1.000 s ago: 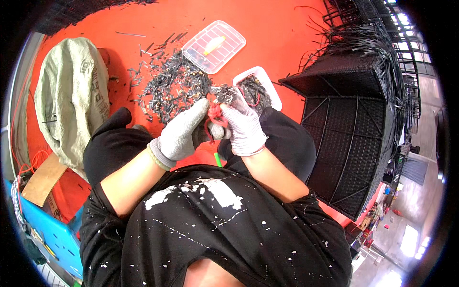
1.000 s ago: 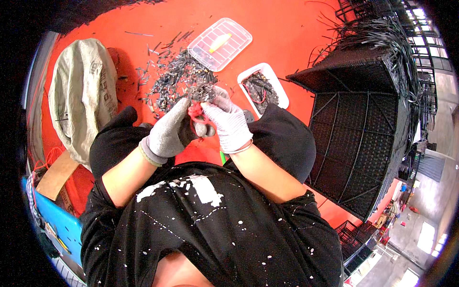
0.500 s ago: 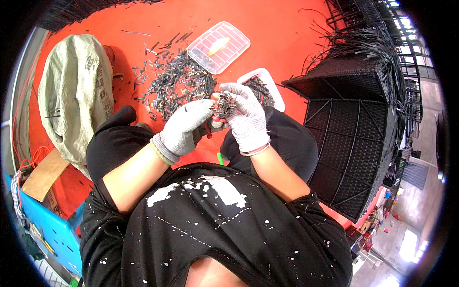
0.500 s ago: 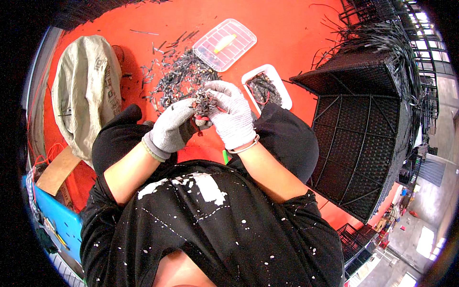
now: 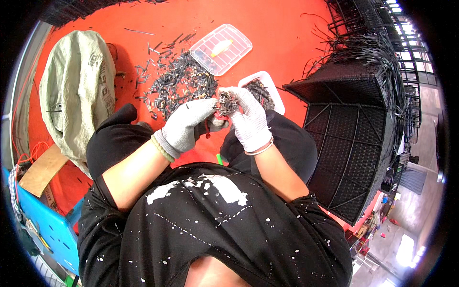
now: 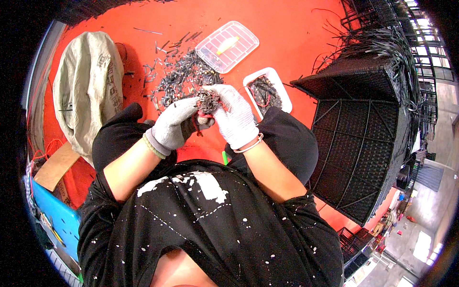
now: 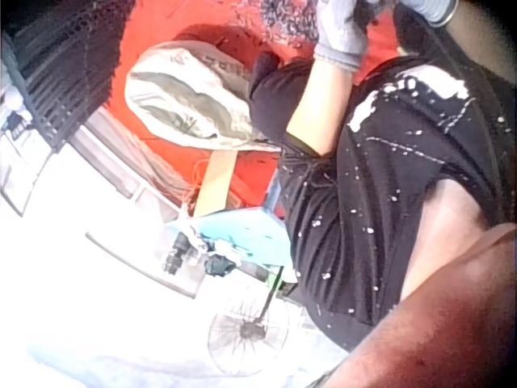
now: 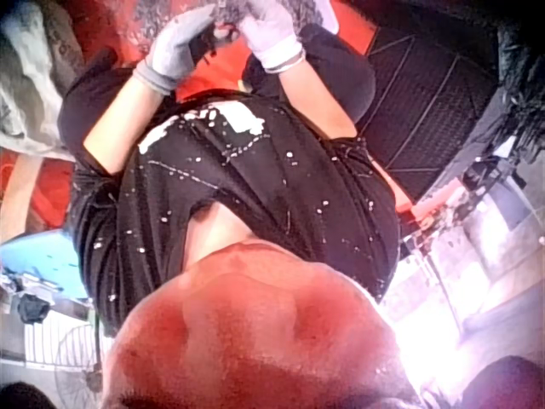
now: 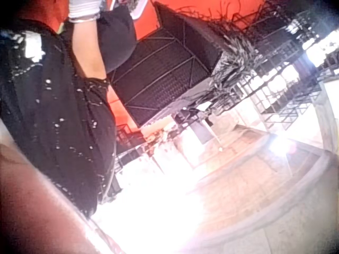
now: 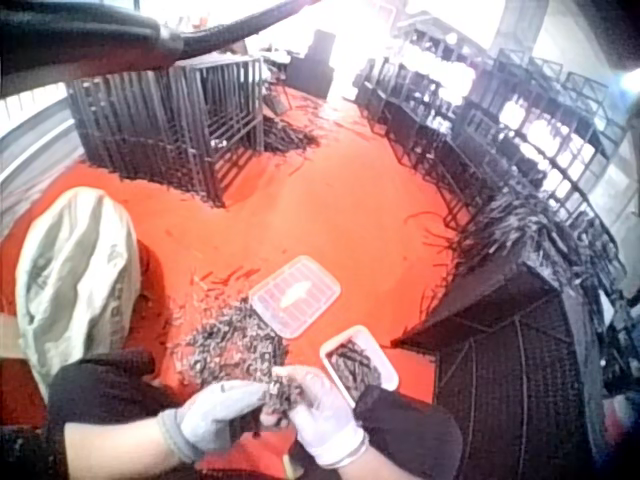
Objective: The person sits on the floor and sorts through a large pile of black cable fragments. They pick up individual pieces, inspect them, and place them into a white plastic container. The person also handles a red cable and a green tool during the process.
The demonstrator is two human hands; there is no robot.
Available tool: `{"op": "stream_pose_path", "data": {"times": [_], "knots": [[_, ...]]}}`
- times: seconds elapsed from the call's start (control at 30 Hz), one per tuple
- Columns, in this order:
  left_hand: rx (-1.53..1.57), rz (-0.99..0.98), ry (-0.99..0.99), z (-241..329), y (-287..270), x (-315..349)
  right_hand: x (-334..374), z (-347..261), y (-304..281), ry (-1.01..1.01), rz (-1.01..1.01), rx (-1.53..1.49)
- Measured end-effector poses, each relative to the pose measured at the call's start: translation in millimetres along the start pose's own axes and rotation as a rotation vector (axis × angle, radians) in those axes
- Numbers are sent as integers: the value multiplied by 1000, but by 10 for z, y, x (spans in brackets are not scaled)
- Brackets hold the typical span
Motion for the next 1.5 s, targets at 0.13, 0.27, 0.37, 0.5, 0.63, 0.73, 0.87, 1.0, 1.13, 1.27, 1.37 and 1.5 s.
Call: {"op": "stream_pose_path", "data": {"times": [0.13,0.27,0.37,0.5,0.63,0.73,0.87,1.0,1.13,1.27,1.37,1.5], "knots": [[-73,84,-11,5,-24,-7,10,-103,-18,-210,50,329],[127,74,-68,40,-42,4,-11,-60,-55,-220,93,327],[183,94,-61,80,-9,19,5,-24,-20,204,172,-209],[71,141,44,40,39,-47,-68,101,44,398,191,-696],[-106,225,-17,-60,5,-7,-16,-3,131,165,41,32],[-118,215,3,-85,131,45,6,181,109,85,118,275],[-125,177,-10,-100,113,32,48,21,106,36,226,227],[-57,80,-91,-165,31,12,68,-24,71,-14,222,269],[-41,3,-122,-81,154,11,68,-34,94,-209,223,414],[-120,24,-104,-85,130,35,82,-63,141,-193,188,400],[-152,72,-194,-85,149,53,70,-60,135,-164,165,412],[-160,19,-195,-90,138,65,86,-22,152,-136,173,405]]}}
Point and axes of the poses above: each hand's wrist, its own x-axis away from the middle knuckle, its own y-axis out of the palm, z = x × y, the point moved 2 cm from there along -x, towards the middle knuckle, and after that the axes turned 3 degrees about -x, right-handed, at the moved point
